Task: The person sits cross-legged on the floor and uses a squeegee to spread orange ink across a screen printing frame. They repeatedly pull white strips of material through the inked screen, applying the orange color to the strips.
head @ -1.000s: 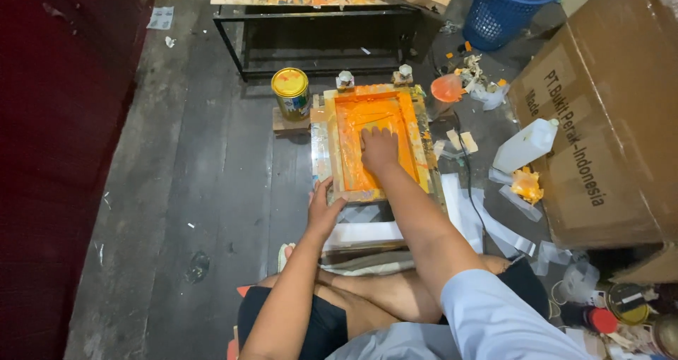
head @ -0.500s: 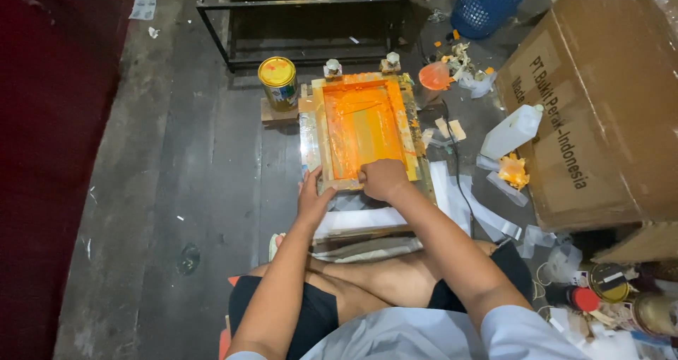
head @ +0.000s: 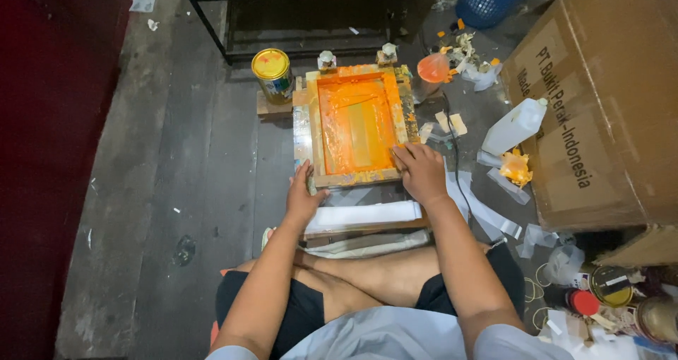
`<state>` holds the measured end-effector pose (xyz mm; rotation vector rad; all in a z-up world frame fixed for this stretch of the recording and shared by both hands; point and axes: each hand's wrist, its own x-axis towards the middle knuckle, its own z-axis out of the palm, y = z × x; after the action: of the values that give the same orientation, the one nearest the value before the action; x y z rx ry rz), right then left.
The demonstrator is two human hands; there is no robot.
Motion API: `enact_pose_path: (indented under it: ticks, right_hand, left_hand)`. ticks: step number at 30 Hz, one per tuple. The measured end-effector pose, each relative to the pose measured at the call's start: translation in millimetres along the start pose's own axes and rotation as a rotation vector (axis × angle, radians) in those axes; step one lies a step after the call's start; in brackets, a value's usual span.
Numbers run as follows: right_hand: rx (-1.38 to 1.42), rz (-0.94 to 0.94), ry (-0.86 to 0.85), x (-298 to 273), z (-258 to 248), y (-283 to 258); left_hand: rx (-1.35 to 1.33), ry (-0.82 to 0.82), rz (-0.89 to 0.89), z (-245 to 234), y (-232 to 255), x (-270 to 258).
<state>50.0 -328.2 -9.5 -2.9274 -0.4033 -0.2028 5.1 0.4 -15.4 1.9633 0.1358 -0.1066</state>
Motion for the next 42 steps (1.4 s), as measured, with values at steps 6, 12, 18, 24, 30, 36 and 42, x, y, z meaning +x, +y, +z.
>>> enact_pose_path:
  ticks: [6, 12, 18, 24, 30, 36, 42]
  right_hand:
    - [0.1, -0.017, -0.16, -4.2, -47.8, -33.1]
    - [0.098, 0.041, -0.366, 2.1, -56.5, -34.3]
    - [0.107, 0.024, -0.177, 3.4, -31.5, -29.9]
    - [0.09, -0.067, -0.054, -0.9, -30.8, -30.4]
    - [0.124, -0.214, 0.288, -4.5, -18.8, -23.2]
    - [0.201, -0.239, 0.447, -5.5, -37.4, -23.8]
    - [0.164, -0.24, 0.615, -2.9, -40.2, -20.7]
  left_hand:
    - [-0.029, 0.032, -0.016, -0.6, -1.0, -1.8]
    - [-0.005, 0.035, -0.015, 4.6, -35.6, 5.9]
    - [-0.026, 0.056, 0.001, 3.6, -29.2, 1.4]
    - [0.014, 0.051, 0.001, 4.2, -33.7, 2.3]
    - [-0.009, 0.057, -0.028, 2.3, -26.7, 0.0]
    - [0.009, 0.031, -0.093, -0.5, 4.5, -15.0]
    - [0.019, -0.026, -0.047, -1.5, -0.9, -15.8]
